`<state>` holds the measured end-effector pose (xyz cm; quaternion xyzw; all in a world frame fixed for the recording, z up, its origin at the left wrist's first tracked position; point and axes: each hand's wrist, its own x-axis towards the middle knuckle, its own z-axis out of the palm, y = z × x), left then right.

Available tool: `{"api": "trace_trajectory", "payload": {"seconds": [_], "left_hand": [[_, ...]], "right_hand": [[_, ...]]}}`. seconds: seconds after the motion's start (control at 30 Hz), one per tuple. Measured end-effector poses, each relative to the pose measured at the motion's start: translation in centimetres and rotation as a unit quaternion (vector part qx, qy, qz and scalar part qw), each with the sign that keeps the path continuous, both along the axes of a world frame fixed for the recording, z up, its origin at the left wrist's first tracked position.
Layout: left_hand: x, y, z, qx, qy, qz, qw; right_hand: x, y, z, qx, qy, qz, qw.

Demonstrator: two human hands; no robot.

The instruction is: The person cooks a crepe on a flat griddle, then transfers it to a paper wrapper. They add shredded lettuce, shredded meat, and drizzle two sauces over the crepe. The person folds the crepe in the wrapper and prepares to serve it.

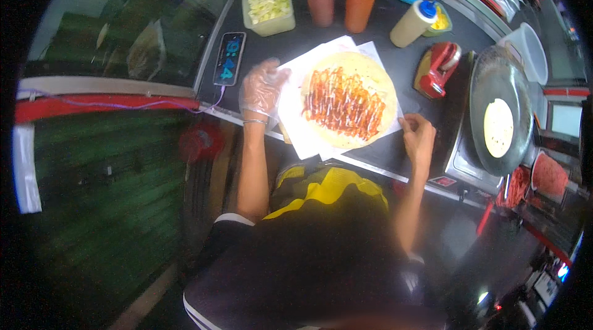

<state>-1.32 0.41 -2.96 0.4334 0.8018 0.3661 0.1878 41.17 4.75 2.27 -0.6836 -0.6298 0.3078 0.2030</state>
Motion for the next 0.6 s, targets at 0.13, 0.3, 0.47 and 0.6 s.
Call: {"api": "trace_trajectory", "payload": {"seconds": [0.13,0.3,0.47,0.6], "left_hand": [[0.5,1.1,-1.4,-0.080,-0.044,-0.043,0.995],[-1.1,1.1,-3.5,-0.086,-0.109,-0.095,0.986],[-3.6,1.5,-2.6,-0.104,-0.092,-0.093,0.986],[-3.4,1.7,-2.0,-0.128,-0.069,-0.091,0.985]], "right_hand": [[-0.1,0.0,0.1,-0.003,0.006,-0.004,1.000],[-1.8,0.1,0.6,0.002,-0.059,-0.031,0.998],[-4.0,1.2,0.0,-0.007,-0.037,-0.036,0.999],[-3.8,1.4,-0.6,0.000,-0.026,-0.029,0.999]]}}
